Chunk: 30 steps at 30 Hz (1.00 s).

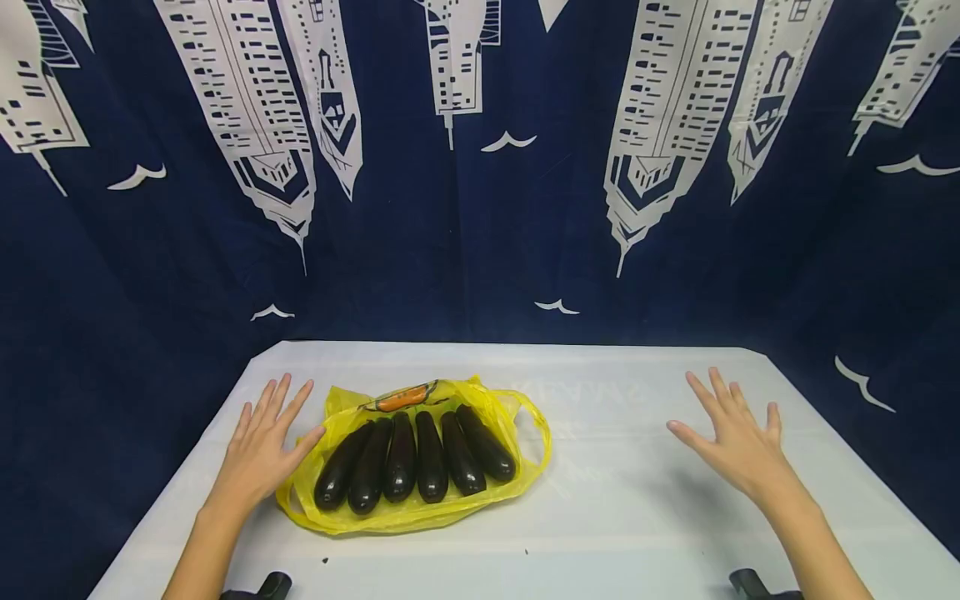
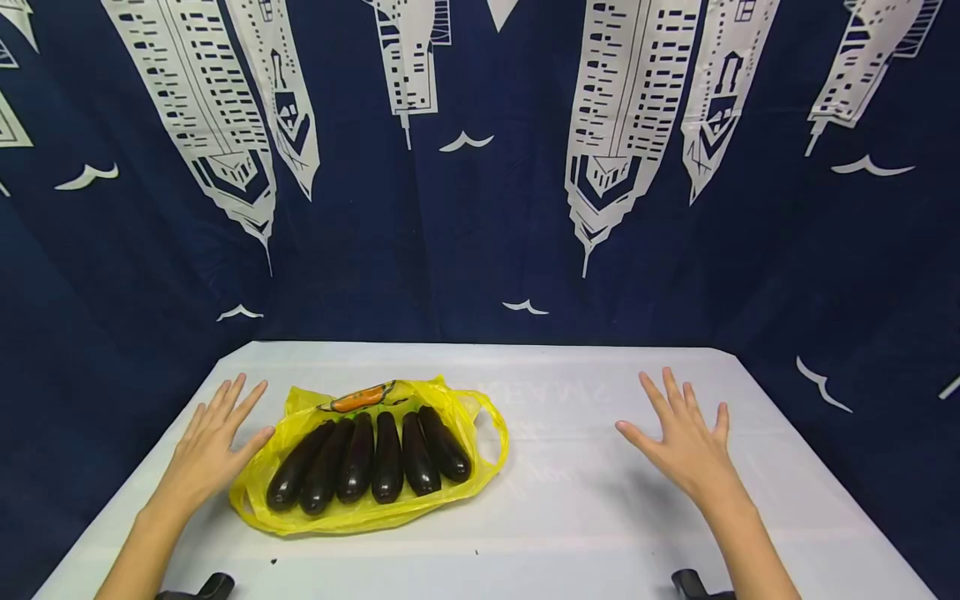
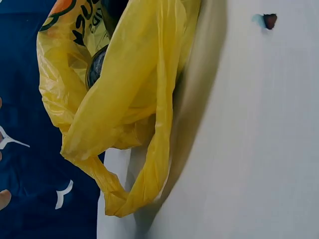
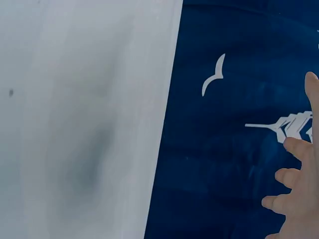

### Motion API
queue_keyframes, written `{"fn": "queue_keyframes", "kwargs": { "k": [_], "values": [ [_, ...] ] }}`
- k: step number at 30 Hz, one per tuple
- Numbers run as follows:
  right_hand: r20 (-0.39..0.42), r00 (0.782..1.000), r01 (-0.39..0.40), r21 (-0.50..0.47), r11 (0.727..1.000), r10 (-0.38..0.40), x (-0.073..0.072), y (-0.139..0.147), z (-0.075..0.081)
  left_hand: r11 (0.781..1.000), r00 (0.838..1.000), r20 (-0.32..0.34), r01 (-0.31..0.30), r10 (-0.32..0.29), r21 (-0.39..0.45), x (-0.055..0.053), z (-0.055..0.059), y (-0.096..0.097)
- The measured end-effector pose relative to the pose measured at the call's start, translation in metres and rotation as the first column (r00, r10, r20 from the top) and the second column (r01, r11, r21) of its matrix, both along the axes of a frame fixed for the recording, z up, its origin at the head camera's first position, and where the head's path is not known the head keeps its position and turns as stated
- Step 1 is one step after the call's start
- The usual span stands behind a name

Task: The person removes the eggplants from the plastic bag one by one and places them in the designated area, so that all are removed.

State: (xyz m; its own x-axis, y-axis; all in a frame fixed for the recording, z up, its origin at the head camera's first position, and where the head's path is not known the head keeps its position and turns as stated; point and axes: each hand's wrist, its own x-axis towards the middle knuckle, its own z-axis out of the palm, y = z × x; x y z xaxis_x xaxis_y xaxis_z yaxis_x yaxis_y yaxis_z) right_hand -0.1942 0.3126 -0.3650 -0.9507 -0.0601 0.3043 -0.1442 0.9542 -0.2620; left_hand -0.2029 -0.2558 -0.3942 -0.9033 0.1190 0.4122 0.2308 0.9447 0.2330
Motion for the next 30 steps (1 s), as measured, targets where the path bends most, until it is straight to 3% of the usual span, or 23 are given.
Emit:
{"fn": "queue_keyframes", "kwargs": {
  "k": [4, 12, 19, 24, 30],
  "values": [
    [0.001, 1.000, -0.020, -0.036, 0.999, 0.020, 0.003, -0.008, 0.002, 0.999, 0.999, -0.032, 0.010, -0.009, 0.047, 0.000, 0.000, 0.002],
    [-0.040, 0.996, -0.081, -0.076, 0.994, 0.079, 0.007, -0.027, 0.009, 0.994, 0.999, 0.038, -0.027, 0.023, 0.104, 0.003, 0.000, 0.006],
    [-0.062, 0.993, -0.104, -0.090, 0.990, 0.098, 0.010, -0.042, 0.013, 0.988, 0.998, 0.050, -0.045, 0.038, 0.146, 0.003, -0.008, 0.007],
    [-0.070, 0.992, -0.111, -0.095, 0.989, 0.105, 0.013, -0.051, 0.013, 0.983, 0.999, -0.034, -0.033, 0.040, 0.181, 0.004, -0.021, 0.009],
    [-0.125, 0.983, -0.149, -0.093, 0.984, 0.137, 0.015, -0.060, 0.010, 0.977, 0.988, -0.146, -0.019, 0.051, 0.211, 0.004, -0.035, 0.014]
  ]
}}
